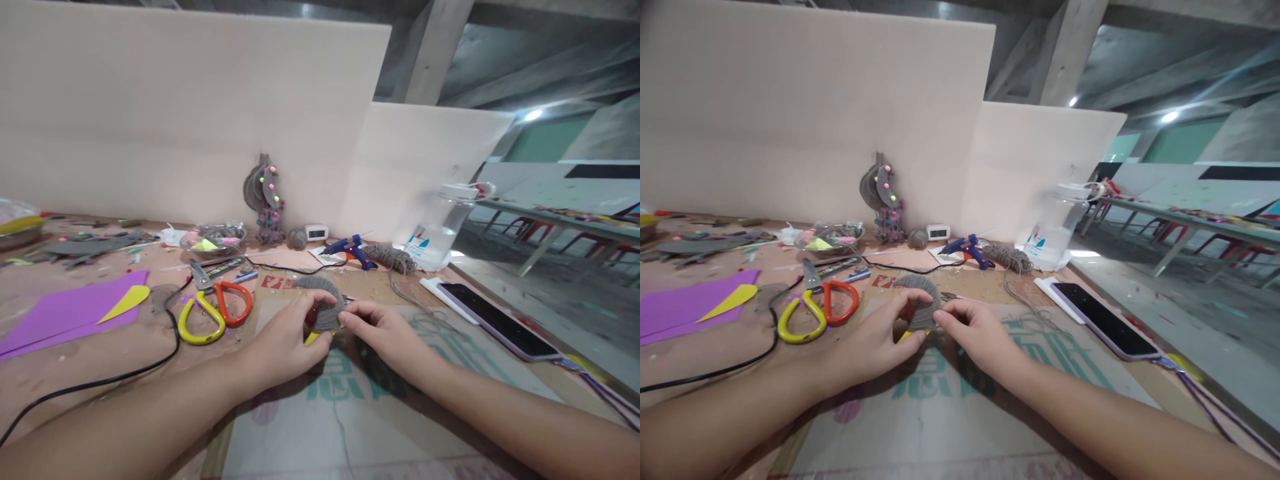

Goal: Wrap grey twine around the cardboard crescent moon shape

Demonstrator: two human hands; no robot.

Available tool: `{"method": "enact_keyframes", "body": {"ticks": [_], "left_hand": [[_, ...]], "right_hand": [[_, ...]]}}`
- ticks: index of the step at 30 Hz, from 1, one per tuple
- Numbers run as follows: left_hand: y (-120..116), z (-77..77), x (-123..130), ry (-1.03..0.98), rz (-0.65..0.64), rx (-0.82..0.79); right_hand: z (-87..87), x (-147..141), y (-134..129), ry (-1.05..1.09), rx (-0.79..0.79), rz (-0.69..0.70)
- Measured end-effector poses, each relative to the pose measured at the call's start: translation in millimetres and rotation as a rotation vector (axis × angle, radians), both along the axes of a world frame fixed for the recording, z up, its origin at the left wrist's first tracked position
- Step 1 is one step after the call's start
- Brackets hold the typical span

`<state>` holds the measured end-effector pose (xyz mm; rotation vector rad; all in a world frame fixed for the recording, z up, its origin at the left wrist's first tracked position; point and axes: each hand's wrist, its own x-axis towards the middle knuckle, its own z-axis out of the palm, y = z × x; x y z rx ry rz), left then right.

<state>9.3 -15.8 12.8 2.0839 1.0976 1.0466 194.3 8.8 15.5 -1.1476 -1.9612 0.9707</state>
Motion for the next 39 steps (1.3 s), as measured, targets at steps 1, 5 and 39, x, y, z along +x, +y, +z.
{"method": "enact_keyframes", "body": {"ticks": [1,5,39], "left_hand": [[0,0.7,0,0.000,-0.001,-0.006],[-1,2.8,0,0.017,0.017,-0.017],[24,-10.2,-5,-0.328,0.198,-0.160]], "right_hand": [[-0.5,0,0,-0.014,0.009,-0.001],[-1.3,1,0,-0.033,0.015,0.012],[-0.6,-2,-3,-0.164,0.071,-0.027]]}}
